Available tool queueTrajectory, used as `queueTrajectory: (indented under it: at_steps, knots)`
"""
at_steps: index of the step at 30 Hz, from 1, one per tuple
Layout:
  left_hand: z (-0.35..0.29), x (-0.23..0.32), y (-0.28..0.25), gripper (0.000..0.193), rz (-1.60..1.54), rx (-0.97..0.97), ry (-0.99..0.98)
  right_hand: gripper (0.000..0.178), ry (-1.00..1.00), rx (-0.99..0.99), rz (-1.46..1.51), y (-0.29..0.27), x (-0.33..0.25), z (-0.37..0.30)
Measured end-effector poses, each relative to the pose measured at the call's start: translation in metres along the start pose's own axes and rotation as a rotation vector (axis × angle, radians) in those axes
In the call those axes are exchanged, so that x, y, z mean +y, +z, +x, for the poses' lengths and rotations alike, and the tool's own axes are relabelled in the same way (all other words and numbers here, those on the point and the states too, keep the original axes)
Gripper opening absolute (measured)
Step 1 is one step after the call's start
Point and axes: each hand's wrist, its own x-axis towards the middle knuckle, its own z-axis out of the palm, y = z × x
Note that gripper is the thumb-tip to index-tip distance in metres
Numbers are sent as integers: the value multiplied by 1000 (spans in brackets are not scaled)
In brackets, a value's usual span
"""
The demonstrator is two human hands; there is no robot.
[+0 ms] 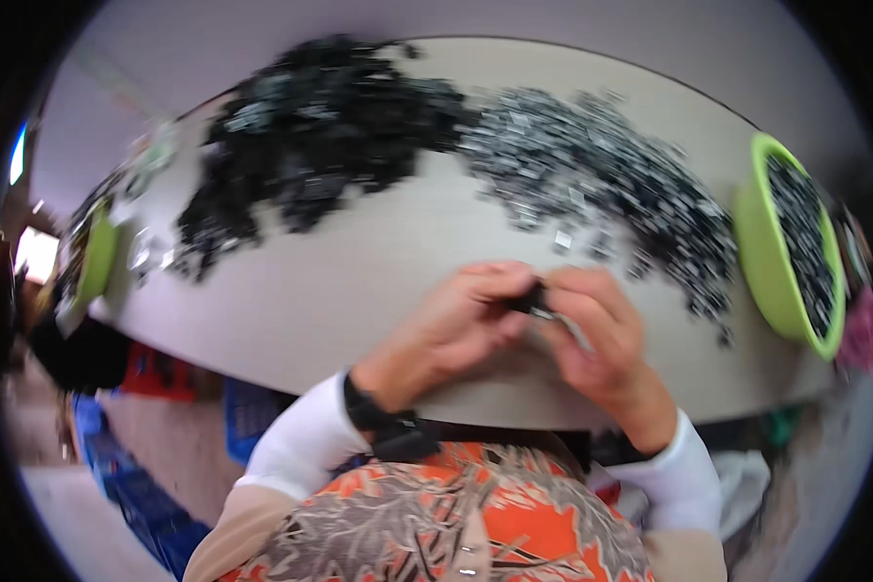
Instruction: The person assembles small black plastic components by inserting metal pins into them. They pick up a plastic piece, insert a pin, and place the finished unit on the table, repeating this process continuously. The workspace is filled with piles of loose parts and a green bowl containing additional components.
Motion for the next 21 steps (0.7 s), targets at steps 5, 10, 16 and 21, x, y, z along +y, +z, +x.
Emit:
queueTrajectory:
  at_steps: [5, 10, 16, 21]
  knots:
    - [-8, 10, 6, 14, 73, -5, -15, 34, 58, 56, 8, 3, 0, -3]
    - [-10, 5, 7, 12, 177, 73, 19, 34, 101, -14, -14, 8, -3, -8]
    - [-13, 8, 4, 13, 450, 109, 9, 32, 179, -113, 95, 7, -5, -8]
    - [-13, 13, 10, 14, 421, 159, 106, 19, 165, -178, -130, -27, 41, 3]
